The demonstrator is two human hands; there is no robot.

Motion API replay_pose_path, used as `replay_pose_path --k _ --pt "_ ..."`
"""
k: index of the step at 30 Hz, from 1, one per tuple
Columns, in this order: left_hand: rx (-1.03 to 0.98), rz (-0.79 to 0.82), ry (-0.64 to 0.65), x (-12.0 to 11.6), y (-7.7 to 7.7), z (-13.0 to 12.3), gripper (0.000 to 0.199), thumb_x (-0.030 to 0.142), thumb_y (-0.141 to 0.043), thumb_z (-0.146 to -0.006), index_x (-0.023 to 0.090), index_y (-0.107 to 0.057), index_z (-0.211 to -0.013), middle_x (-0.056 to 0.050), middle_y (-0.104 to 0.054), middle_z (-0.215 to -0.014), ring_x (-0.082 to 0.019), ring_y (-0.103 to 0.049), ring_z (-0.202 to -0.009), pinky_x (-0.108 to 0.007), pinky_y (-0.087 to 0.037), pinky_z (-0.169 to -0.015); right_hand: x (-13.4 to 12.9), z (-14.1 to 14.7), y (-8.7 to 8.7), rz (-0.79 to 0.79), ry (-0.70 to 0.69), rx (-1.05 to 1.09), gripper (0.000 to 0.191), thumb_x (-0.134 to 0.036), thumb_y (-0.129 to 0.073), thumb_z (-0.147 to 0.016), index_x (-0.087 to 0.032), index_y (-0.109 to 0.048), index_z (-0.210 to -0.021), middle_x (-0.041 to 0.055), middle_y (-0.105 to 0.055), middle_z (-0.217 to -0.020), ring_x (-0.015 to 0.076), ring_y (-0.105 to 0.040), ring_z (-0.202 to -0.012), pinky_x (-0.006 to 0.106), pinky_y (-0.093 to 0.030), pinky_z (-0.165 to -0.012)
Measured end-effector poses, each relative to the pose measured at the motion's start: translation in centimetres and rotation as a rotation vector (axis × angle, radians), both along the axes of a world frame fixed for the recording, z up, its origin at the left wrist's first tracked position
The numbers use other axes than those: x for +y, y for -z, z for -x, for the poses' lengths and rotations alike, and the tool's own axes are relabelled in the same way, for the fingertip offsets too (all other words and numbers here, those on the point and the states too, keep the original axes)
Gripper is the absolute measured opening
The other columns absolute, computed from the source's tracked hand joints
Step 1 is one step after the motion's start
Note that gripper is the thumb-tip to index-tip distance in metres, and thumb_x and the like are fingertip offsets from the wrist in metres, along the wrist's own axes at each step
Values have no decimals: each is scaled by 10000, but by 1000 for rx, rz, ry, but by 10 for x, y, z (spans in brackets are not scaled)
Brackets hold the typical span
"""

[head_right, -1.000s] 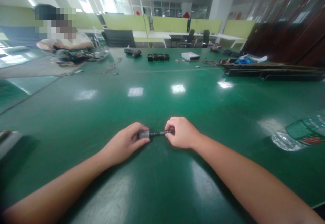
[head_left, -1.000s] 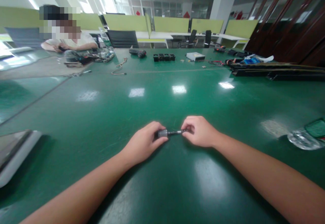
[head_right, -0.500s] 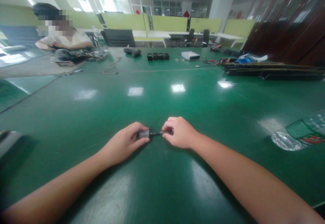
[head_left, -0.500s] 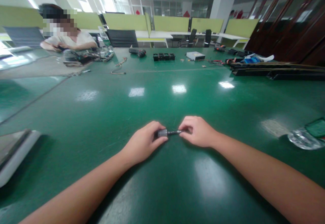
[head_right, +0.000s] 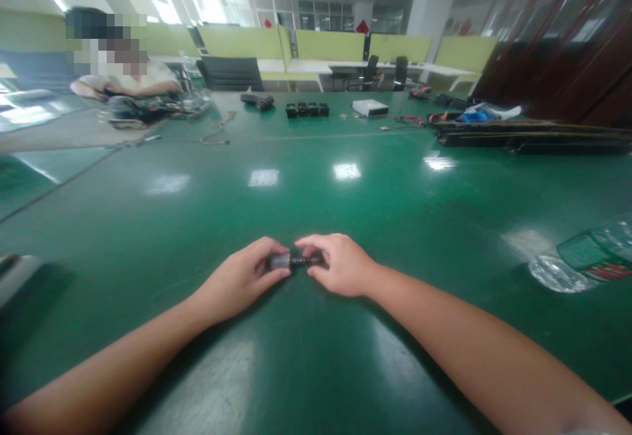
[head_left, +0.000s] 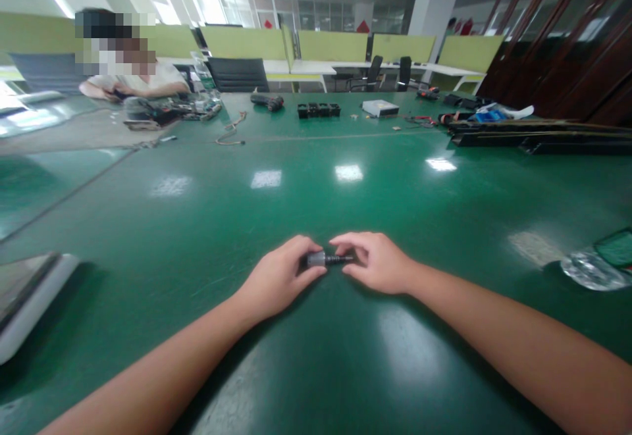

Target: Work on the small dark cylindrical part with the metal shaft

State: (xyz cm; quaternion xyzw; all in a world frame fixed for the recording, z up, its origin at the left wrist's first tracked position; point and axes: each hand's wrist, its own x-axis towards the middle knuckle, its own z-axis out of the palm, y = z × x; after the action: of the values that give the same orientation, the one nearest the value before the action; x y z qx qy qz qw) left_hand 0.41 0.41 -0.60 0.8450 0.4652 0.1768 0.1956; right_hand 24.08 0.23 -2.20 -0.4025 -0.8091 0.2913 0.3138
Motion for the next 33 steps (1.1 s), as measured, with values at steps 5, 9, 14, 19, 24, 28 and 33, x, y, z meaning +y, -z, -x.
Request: replay_pose_path --k 5,9,14,19,24,28,33 --pt "11 -2 4 1 -1 -1 249 418 -587 -902 227 -629 -1056 -20 -651 -912 -191 -612 -794 -307 -483 -763 0 -1 0 -16 2 -9 523 -117 -719 -734 -196 -617 -1241 36 -737 -1024 105 -557 -638 262 -456 -694" --pt "20 3 1 1 -1 -1 250 421 -581 -899 225 -629 -1047 -15 -644 -879 -188 -605 -774 -298 -481 -742 2 -1 1 -116 -23 -64 390 -124 -712 -751 -180 -668 -1134 68 -716 -1063 183 -639 -908 315 -481 -844" --pt "24 2 -2 0 -2 -2 253 420 -578 -895 224 -631 -1047 -13 -633 -842 -192 -602 -765 -299 -481 -736 3 0 4 -133 -30 -88 331 -154 -701 -782 -191 -680 -1110 69 -713 -1068 197 -645 -965 333 -480 -882" --pt "21 -7 -5 0 -3 -2 243 418 -582 -893 230 -632 -1038 -6 -629 -831 -187 -602 -751 -295 -476 -730 3 0 5 -152 -30 -113 297 -174 -696 -803 -191 -689 -1099 67 -713 -1065 200 -642 -974 334 -474 -881" --pt "38 -13 -9 0 -3 -3 260 439 -580 -894 236 -634 -1047 -7 -642 -847 -191 -614 -770 -293 -474 -731 6 2 4 -167 -41 -113 227 -164 -686 -826 -183 -713 -1050 60 -719 -1031 184 -645 -942 309 -474 -857" --pt "53 -21 -12 0 -3 -4 269 459 -573 -901 247 -631 -1055 -7 -661 -888 -193 -626 -789 -294 -474 -733 8 4 3 -170 -39 -130 175 -188 -664 -867 -189 -733 -1027 55 -728 -1002 182 -649 -923 306 -468 -849" --pt "65 -36 -14 0 -1 -5 262 460 -577 -903 252 -624 -1054 -5 -672 -918 -192 -638 -797 -292 -476 -731 8 5 4 -178 -38 -150 174 -201 -666 -872 -184 -740 -1029 56 -732 -996 181 -650 -914 302 -460 -838"
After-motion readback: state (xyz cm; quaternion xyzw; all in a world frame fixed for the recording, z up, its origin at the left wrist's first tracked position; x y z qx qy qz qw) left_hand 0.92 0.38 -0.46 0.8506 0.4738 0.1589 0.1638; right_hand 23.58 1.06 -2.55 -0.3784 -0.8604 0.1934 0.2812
